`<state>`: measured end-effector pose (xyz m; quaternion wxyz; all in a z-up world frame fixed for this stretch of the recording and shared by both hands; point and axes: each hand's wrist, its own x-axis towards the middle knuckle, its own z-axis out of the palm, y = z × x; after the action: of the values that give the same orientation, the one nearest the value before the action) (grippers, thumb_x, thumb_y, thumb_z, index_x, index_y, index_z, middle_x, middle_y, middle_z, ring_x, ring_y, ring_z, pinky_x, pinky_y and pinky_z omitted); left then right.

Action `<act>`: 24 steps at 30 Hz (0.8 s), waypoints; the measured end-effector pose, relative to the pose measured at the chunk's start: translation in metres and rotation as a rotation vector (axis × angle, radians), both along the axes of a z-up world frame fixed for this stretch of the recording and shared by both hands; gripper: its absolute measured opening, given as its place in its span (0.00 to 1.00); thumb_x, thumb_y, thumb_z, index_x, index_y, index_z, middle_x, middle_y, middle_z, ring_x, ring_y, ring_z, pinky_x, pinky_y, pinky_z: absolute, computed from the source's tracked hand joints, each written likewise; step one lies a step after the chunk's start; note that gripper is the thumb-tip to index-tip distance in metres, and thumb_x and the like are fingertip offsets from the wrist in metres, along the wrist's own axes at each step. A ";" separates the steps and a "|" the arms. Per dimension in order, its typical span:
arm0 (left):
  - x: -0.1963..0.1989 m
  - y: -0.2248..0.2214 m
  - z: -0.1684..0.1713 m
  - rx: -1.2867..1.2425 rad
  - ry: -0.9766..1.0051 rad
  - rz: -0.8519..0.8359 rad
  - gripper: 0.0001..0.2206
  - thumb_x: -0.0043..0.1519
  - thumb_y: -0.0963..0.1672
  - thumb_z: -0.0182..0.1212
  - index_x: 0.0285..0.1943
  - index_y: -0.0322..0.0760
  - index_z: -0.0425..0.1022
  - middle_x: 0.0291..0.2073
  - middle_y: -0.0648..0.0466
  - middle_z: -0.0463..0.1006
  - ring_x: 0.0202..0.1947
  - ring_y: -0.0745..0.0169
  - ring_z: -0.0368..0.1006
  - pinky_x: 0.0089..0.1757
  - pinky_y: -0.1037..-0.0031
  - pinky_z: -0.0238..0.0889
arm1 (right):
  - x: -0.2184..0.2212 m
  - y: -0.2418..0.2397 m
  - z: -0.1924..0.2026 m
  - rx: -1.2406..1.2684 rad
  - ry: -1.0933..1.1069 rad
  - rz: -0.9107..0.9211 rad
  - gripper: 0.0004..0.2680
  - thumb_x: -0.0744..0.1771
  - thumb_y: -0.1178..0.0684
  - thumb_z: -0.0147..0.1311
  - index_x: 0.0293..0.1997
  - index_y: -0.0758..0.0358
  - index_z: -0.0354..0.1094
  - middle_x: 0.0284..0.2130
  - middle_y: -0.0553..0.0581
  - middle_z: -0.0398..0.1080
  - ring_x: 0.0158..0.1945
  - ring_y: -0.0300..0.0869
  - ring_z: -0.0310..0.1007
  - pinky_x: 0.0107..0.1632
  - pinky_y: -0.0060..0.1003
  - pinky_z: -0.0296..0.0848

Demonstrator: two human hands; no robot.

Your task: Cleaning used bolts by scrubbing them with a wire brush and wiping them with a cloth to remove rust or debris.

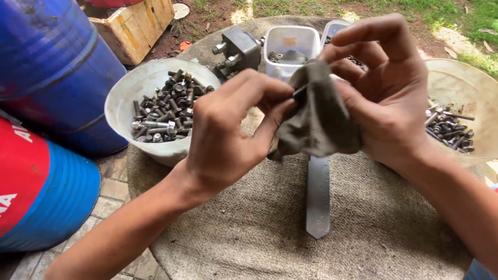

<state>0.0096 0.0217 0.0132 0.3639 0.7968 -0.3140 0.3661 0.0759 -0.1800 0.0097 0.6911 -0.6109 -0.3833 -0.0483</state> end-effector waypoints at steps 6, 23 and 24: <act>-0.007 -0.005 0.003 0.065 -0.065 0.029 0.05 0.64 0.32 0.62 0.46 0.22 0.73 0.38 0.41 0.78 0.38 0.48 0.76 0.42 0.64 0.72 | -0.005 0.000 0.005 -0.154 -0.144 -0.023 0.07 0.69 0.63 0.57 0.48 0.70 0.61 0.43 0.63 0.72 0.51 0.49 0.80 0.56 0.38 0.85; -0.008 -0.009 0.003 0.129 0.119 0.067 0.01 0.68 0.37 0.55 0.45 0.28 0.71 0.36 0.46 0.78 0.34 0.57 0.74 0.37 0.69 0.69 | -0.013 -0.002 0.011 -0.297 -0.520 -0.203 0.02 0.70 0.68 0.55 0.45 0.78 0.67 0.38 0.68 0.75 0.39 0.47 0.80 0.45 0.35 0.84; -0.008 -0.008 0.006 0.086 0.235 0.021 0.01 0.68 0.38 0.54 0.45 0.30 0.70 0.37 0.47 0.79 0.35 0.59 0.75 0.38 0.70 0.70 | -0.012 -0.002 0.012 -0.277 -0.482 -0.164 0.03 0.70 0.67 0.54 0.46 0.78 0.66 0.39 0.69 0.75 0.42 0.49 0.81 0.49 0.36 0.86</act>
<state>0.0019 0.0135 0.0190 0.3598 0.8522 -0.2763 0.2605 0.0636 -0.1818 0.0214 0.4837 -0.6993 -0.4889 -0.1950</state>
